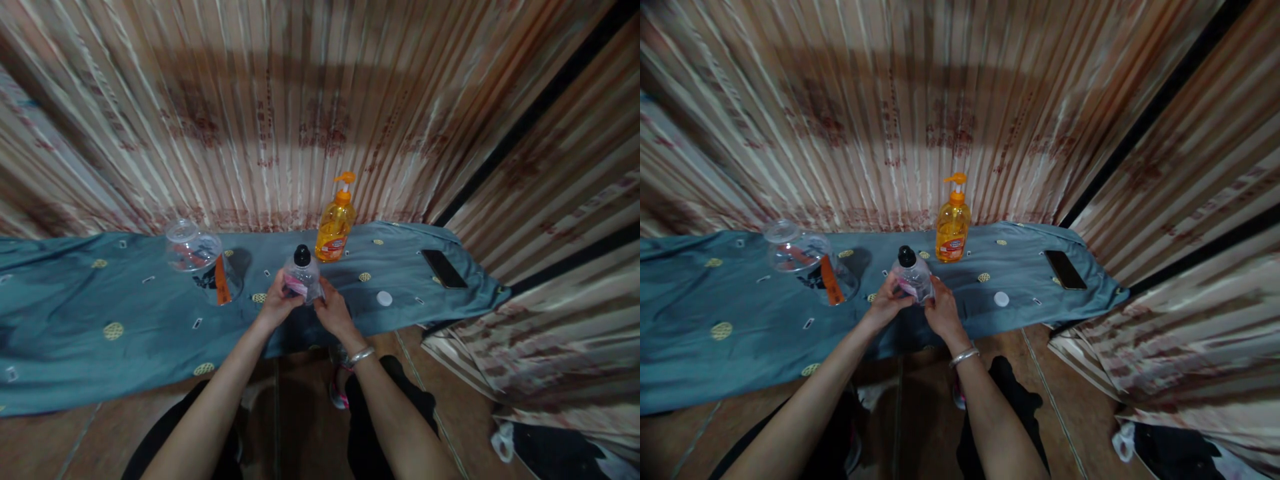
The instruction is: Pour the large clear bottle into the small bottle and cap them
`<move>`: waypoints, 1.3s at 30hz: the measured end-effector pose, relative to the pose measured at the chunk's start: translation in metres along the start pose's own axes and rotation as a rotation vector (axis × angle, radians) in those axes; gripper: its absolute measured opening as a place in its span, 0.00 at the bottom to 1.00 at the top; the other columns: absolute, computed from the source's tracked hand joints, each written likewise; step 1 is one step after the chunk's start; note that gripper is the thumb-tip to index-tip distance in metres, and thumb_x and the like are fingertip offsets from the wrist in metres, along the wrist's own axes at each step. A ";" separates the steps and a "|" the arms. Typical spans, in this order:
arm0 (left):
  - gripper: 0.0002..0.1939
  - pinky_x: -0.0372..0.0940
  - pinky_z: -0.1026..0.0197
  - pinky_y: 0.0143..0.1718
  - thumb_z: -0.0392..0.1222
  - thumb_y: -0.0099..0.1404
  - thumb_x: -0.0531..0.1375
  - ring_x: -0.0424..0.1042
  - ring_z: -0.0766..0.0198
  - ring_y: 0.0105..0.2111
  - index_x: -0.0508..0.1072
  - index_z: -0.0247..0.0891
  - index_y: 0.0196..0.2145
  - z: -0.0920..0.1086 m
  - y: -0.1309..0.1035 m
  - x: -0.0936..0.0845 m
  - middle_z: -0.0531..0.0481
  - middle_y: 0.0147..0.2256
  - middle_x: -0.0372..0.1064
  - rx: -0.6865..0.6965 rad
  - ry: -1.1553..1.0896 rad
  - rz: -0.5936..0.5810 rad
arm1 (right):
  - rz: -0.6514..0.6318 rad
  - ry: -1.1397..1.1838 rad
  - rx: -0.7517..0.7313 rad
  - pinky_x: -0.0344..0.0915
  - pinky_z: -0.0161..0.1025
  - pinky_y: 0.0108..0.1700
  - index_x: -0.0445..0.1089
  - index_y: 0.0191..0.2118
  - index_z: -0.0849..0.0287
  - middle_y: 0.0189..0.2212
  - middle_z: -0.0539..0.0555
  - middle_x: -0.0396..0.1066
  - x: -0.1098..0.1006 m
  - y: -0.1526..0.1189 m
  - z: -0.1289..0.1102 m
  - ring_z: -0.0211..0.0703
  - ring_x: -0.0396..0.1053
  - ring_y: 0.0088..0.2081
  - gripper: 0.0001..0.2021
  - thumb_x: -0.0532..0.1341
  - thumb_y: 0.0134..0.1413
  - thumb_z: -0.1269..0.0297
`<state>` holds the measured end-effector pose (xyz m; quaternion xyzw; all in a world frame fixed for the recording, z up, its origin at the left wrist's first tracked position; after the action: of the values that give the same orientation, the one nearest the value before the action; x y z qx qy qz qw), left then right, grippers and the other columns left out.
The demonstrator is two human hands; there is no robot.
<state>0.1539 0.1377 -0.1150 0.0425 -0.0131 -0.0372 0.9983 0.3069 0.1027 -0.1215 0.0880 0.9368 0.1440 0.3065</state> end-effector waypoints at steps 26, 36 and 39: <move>0.28 0.71 0.56 0.37 0.47 0.35 0.76 0.76 0.59 0.30 0.73 0.37 0.34 0.030 -0.001 -0.054 0.53 0.30 0.77 -0.018 -0.021 0.333 | -0.147 -0.290 -0.151 0.61 0.60 0.64 0.61 0.65 0.61 0.63 0.67 0.64 0.005 -0.008 -0.042 0.59 0.60 0.65 0.32 0.64 0.53 0.68; 0.29 0.69 0.58 0.35 0.50 0.36 0.75 0.75 0.58 0.31 0.73 0.39 0.36 0.029 0.035 0.026 0.54 0.31 0.76 0.071 -0.018 0.196 | 0.052 -0.199 -0.061 0.67 0.51 0.60 0.55 0.67 0.67 0.61 0.72 0.66 -0.014 0.022 -0.020 0.58 0.67 0.61 0.39 0.69 0.51 0.67; 0.27 0.69 0.58 0.35 0.49 0.40 0.74 0.75 0.59 0.32 0.73 0.39 0.37 0.015 0.048 0.051 0.53 0.31 0.75 0.095 0.016 0.153 | 0.106 -0.298 0.000 0.71 0.48 0.54 0.59 0.63 0.67 0.53 0.70 0.73 -0.022 0.033 -0.002 0.56 0.74 0.53 0.32 0.66 0.54 0.68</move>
<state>0.2082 0.1800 -0.0946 0.0892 -0.0100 0.0404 0.9951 0.3257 0.1277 -0.0972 0.1577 0.8751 0.1452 0.4338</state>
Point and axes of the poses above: each hand's wrist, its own y-axis towards the middle knuckle, its own x-axis out of the palm, z = x × y, the point moved 6 cm from there along y, towards the middle knuckle
